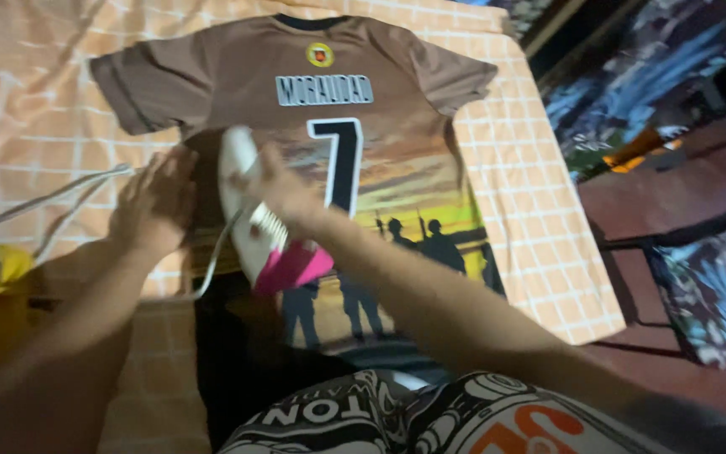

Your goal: The recorder is ironing a graphic t-shirt on a bed surface.

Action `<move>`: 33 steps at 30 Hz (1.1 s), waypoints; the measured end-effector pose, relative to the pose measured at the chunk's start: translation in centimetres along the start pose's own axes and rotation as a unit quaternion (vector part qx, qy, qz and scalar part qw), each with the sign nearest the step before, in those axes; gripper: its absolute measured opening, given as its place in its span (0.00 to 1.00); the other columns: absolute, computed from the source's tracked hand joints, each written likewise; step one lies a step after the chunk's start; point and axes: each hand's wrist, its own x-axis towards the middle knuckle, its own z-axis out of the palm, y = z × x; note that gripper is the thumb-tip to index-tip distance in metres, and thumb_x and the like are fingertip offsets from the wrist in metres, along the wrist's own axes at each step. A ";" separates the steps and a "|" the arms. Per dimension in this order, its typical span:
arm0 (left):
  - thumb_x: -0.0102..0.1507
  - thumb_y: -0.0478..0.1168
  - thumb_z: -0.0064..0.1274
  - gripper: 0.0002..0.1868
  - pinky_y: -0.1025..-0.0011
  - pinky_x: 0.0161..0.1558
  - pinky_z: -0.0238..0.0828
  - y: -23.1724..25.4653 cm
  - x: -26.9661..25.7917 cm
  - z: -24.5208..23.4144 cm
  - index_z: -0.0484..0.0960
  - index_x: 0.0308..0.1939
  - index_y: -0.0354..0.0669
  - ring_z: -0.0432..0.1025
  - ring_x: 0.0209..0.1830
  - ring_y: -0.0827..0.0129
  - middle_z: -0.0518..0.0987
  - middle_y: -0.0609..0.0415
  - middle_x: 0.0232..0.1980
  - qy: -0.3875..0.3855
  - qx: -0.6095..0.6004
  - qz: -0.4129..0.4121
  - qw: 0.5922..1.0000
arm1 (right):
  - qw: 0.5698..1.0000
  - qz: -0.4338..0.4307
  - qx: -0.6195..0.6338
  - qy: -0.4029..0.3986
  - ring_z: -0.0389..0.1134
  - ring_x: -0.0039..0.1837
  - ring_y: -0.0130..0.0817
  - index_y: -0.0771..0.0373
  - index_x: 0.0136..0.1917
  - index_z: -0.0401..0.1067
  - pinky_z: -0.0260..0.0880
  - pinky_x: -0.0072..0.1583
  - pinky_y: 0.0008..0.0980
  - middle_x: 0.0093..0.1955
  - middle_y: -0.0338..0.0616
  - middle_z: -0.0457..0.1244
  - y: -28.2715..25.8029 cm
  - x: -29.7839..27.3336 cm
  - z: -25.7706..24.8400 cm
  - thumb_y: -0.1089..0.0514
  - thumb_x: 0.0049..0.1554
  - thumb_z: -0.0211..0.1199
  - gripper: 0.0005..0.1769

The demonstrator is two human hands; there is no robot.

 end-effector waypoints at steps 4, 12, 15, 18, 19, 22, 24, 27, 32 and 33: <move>0.73 0.52 0.35 0.29 0.49 0.73 0.51 -4.0 0.5 4.6 0.63 0.78 0.49 0.57 0.76 0.47 0.67 0.44 0.77 0.091 0.002 0.049 0.995 | 0.992 -0.047 -0.090 -0.069 0.56 0.74 0.57 0.51 0.86 0.31 0.68 0.61 0.44 0.81 0.66 0.42 1.6 -7.1 3.5 0.51 0.65 0.60 0.49; 0.77 0.53 0.32 0.29 0.55 0.76 0.53 -2.6 -1.8 4.1 0.64 0.80 0.50 0.58 0.80 0.53 0.67 0.46 0.79 0.105 -0.031 -0.011 0.994 | 0.991 0.084 -0.093 -0.039 0.71 0.46 0.46 0.50 0.85 0.36 0.70 0.47 0.38 0.56 0.70 0.68 0.3 -14.1 7.3 0.49 0.60 0.58 0.48; 0.74 0.51 0.36 0.29 0.55 0.74 0.52 -2.0 -2.4 2.9 0.67 0.79 0.51 0.57 0.79 0.52 0.66 0.46 0.79 0.101 -0.032 0.003 0.994 | 0.988 -0.068 -0.125 0.055 0.71 0.53 0.39 0.57 0.84 0.40 0.71 0.53 0.32 0.58 0.63 0.65 1.8 -12.2 7.7 0.50 0.65 0.61 0.44; 0.72 0.48 0.41 0.28 0.55 0.73 0.54 -0.6 -2.9 1.3 0.70 0.76 0.52 0.59 0.77 0.51 0.67 0.46 0.77 0.115 -0.025 0.029 0.993 | 0.995 0.036 -0.055 0.071 0.70 0.45 0.42 0.51 0.84 0.39 0.73 0.45 0.38 0.57 0.65 0.67 3.0 -8.6 7.1 0.50 0.60 0.58 0.46; 0.71 0.47 0.43 0.27 0.54 0.72 0.55 0.1 -2.9 1.0 0.72 0.75 0.51 0.61 0.76 0.52 0.69 0.46 0.75 0.136 -0.015 0.039 0.990 | 0.985 -0.115 -0.101 0.082 0.65 0.53 0.51 0.55 0.84 0.36 0.73 0.50 0.45 0.65 0.74 0.56 4.5 -6.6 6.7 0.53 0.67 0.60 0.44; 0.70 0.44 0.47 0.24 0.53 0.70 0.58 0.6 -2.7 0.7 0.76 0.71 0.49 0.65 0.72 0.52 0.73 0.46 0.71 0.169 -0.013 0.040 0.985 | 0.986 -0.128 -0.052 0.096 0.64 0.52 0.52 0.52 0.84 0.35 0.73 0.43 0.47 0.71 0.74 0.52 1.5 -3.1 5.8 0.53 0.66 0.61 0.45; 0.70 0.43 0.49 0.22 0.52 0.69 0.59 1.0 -2.4 -0.4 0.78 0.68 0.48 0.67 0.70 0.52 0.74 0.47 0.69 0.181 -0.020 0.033 0.983 | 0.994 0.016 0.038 0.099 0.69 0.42 0.46 0.45 0.83 0.36 0.73 0.32 0.41 0.69 0.66 0.59 -1.0 -0.5 5.0 0.49 0.59 0.59 0.47; 0.68 0.39 0.53 0.17 0.52 0.68 0.61 1.0 -1.7 -0.8 0.81 0.61 0.47 0.68 0.66 0.51 0.76 0.46 0.65 0.167 -0.057 0.025 0.984 | 0.997 -0.013 -0.012 0.078 0.70 0.39 0.48 0.48 0.81 0.35 0.73 0.28 0.40 0.70 0.63 0.56 -1.3 5.4 3.3 0.49 0.59 0.60 0.46; 0.60 0.26 0.48 0.20 0.55 0.69 0.63 -3.3 2.1 7.1 0.79 0.56 0.34 0.65 0.68 0.44 0.73 0.36 0.64 0.135 -0.069 -0.040 0.988 | 0.996 -0.054 0.015 0.076 0.70 0.38 0.43 0.51 0.80 0.38 0.74 0.27 0.41 0.60 0.63 0.61 -2.7 12.4 1.2 0.53 0.60 0.62 0.45; 0.60 0.26 0.48 0.20 0.55 0.69 0.63 -3.4 2.6 7.1 0.79 0.56 0.34 0.65 0.68 0.44 0.73 0.36 0.64 0.134 -0.069 -0.039 0.988 | 0.995 -0.054 0.015 0.077 0.70 0.38 0.43 0.51 0.80 0.38 0.74 0.27 0.41 0.60 0.63 0.61 -3.1 12.2 1.1 0.53 0.60 0.62 0.45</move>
